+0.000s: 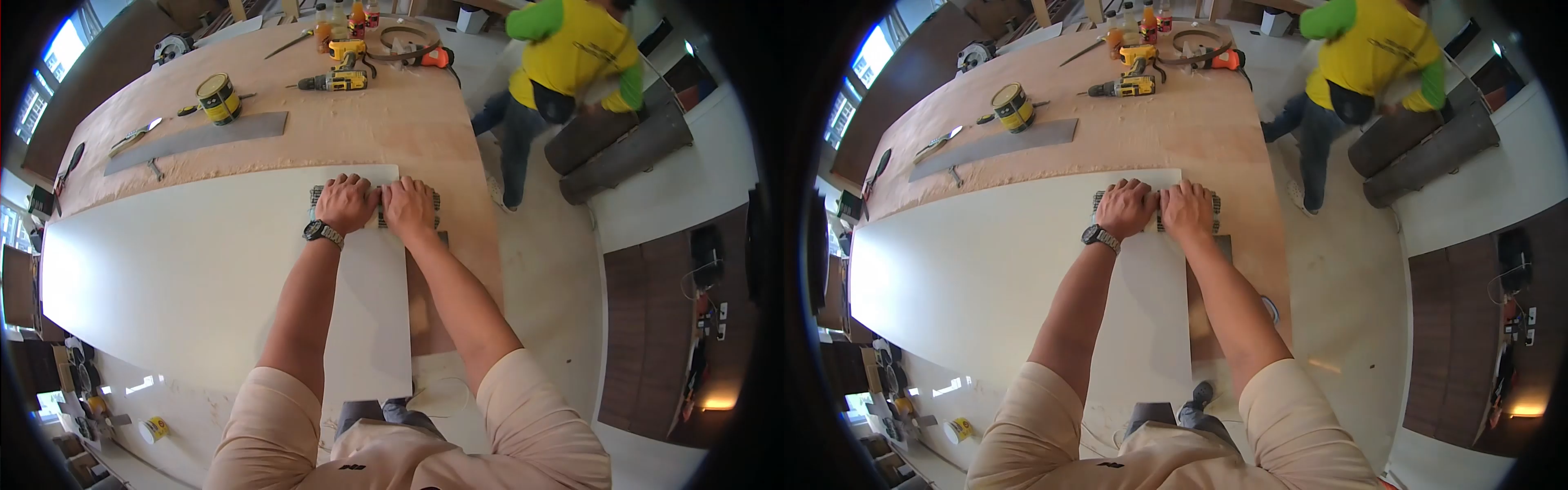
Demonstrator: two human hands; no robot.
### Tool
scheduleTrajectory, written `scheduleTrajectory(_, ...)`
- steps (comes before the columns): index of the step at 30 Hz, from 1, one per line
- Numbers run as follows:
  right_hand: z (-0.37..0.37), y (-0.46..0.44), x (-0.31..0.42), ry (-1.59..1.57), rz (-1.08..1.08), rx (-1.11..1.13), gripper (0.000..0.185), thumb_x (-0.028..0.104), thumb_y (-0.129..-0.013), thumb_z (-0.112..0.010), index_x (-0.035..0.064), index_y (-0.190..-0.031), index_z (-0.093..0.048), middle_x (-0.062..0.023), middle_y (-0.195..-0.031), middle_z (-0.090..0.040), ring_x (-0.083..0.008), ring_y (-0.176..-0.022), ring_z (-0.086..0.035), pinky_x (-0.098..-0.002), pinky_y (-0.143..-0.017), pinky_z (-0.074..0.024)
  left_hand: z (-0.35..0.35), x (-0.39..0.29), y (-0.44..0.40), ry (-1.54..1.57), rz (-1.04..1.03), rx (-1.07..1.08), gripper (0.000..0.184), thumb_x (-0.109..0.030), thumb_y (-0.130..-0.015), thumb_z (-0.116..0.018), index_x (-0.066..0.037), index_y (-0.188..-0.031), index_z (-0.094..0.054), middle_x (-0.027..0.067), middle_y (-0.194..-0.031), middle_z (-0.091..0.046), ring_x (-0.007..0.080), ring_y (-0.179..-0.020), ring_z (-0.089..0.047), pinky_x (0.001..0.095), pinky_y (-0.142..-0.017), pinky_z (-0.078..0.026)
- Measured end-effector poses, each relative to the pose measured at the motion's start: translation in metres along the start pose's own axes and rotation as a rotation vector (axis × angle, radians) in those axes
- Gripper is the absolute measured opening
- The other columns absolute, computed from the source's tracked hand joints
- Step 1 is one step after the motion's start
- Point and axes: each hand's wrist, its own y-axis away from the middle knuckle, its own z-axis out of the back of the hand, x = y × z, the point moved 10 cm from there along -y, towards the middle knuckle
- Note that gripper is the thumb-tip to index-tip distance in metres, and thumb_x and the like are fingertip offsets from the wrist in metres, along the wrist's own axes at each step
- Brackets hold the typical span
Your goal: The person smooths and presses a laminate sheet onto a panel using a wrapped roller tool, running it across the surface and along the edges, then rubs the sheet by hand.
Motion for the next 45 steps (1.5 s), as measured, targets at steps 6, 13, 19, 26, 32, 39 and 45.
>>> scheduleTrajectory(6,0.040,0.115,0.029,-0.054,0.065,-0.017,0.028,0.032,-0.103,-0.058,0.0078,-0.096,-0.070,-0.0135,-0.104,-0.065,-0.0370,-0.104,-0.061,-0.0516,-0.094,-0.0459,0.020,-0.043,0.109,-0.031,0.053,0.104,0.028,-0.038,-0.096,-0.061,-0.012,-0.098,-0.072,0.0086,-0.101,-0.071,0.0301,-0.102,-0.066,0.0452,-0.091,-0.052)
scheduleTrajectory(13,0.079,0.262,0.086,-0.129,0.161,-0.015,0.025,0.032,-0.101,-0.060,0.0093,-0.094,-0.067,-0.0115,-0.101,-0.063,-0.0353,-0.103,-0.060,-0.0512,-0.094,-0.0447,0.078,-0.093,0.275,0.020,0.109,0.055,0.032,-0.038,-0.096,-0.063,-0.010,-0.108,-0.072,0.0098,-0.105,-0.071,0.0309,-0.105,-0.065,0.0439,-0.095,-0.049)
scheduleTrajectory(19,0.073,0.301,0.149,-0.251,0.389,0.061,0.024,0.031,-0.099,-0.060,0.0099,-0.094,-0.068,-0.0112,-0.104,-0.065,-0.0341,-0.104,-0.061,-0.0496,-0.096,-0.0446,0.117,-0.083,0.370,-0.054,0.372,-0.006,0.033,-0.039,-0.099,-0.062,-0.008,-0.104,-0.071,0.0117,-0.105,-0.071,0.0328,-0.104,-0.065,0.0450,-0.095,-0.049)
scheduleTrajectory(26,0.063,0.291,0.183,-0.217,0.513,0.117,0.022,0.030,-0.098,-0.058,0.0112,-0.095,-0.069,-0.0096,-0.106,-0.065,-0.0338,-0.105,-0.060,-0.0501,-0.096,-0.0447,0.125,-0.064,0.388,-0.028,0.467,-0.061,0.033,-0.039,-0.100,-0.060,-0.007,-0.102,-0.069,0.0122,-0.105,-0.070,0.0314,-0.104,-0.065,0.0448,-0.094,-0.048)
scheduleTrajectory(32,0.040,0.272,0.274,-0.222,0.664,0.126,0.022,0.028,-0.098,-0.057,0.0095,-0.087,-0.065,-0.0116,-0.099,-0.062,-0.0347,-0.101,-0.058,-0.0501,-0.094,-0.0444,0.166,0.006,0.418,-0.002,0.582,-0.083,0.033,-0.038,-0.099,-0.061,-0.007,-0.105,-0.070,0.0112,-0.107,-0.070,0.0300,-0.105,-0.064,0.0440,-0.094,-0.048)
scheduleTrajectory(39,-0.004,0.237,0.468,-0.314,0.823,0.151,0.020,0.028,-0.095,-0.060,0.0106,-0.087,-0.066,-0.0119,-0.098,-0.062,-0.0341,-0.100,-0.058,-0.0496,-0.094,-0.0441,0.255,0.158,0.476,-0.105,0.764,-0.161,0.030,-0.037,-0.098,-0.061,-0.009,-0.108,-0.069,0.0089,-0.111,-0.069,0.0286,-0.109,-0.063,0.0427,-0.096,-0.047)
scheduleTrajectory(45,-0.040,0.215,0.586,-0.316,0.915,0.133,0.020,0.031,-0.094,-0.062,0.0133,-0.089,-0.068,-0.0080,-0.098,-0.063,-0.0305,-0.099,-0.060,-0.0475,-0.092,-0.0449,0.298,0.261,0.508,-0.204,0.873,-0.221,0.029,-0.037,-0.098,-0.059,-0.011,-0.107,-0.070,0.0083,-0.113,-0.069,0.0287,-0.109,-0.064,0.0446,-0.093,-0.049)
